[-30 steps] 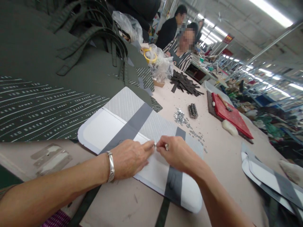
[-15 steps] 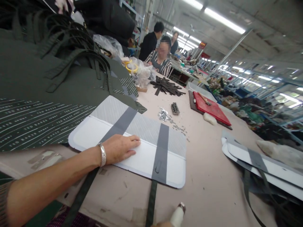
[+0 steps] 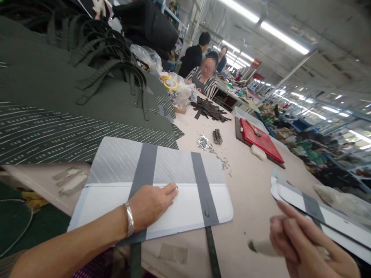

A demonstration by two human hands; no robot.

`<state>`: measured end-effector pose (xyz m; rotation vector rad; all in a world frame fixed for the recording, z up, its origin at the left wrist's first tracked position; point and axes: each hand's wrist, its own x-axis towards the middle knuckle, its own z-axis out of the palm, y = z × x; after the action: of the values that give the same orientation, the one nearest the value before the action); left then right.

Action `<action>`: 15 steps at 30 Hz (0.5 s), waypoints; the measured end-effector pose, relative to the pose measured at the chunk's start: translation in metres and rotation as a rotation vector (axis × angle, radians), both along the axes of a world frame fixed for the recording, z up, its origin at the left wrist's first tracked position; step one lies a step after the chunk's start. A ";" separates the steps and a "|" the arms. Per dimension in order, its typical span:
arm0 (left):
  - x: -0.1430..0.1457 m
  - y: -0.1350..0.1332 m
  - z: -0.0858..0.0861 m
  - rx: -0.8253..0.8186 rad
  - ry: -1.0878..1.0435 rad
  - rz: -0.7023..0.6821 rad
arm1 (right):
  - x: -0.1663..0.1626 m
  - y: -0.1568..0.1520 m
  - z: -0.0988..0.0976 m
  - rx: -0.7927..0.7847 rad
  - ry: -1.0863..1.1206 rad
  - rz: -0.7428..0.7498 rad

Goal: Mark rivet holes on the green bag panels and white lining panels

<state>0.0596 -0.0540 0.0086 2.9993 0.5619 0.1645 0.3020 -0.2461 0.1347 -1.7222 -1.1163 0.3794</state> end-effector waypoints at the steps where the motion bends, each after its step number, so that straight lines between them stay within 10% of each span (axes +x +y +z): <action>1: 0.000 0.000 -0.001 0.008 -0.008 0.006 | -0.002 0.021 -0.006 0.205 0.224 -0.102; 7: -0.002 0.002 -0.002 -0.010 -0.025 0.001 | -0.020 0.138 -0.067 0.498 1.083 -0.103; 15: 0.000 0.005 -0.004 -0.097 -0.054 -0.006 | -0.021 0.162 -0.128 0.427 1.367 -0.163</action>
<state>0.0596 -0.0489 0.0049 2.8925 0.5398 0.2112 0.2807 -0.0841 0.0069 -0.7959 -0.0204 0.9299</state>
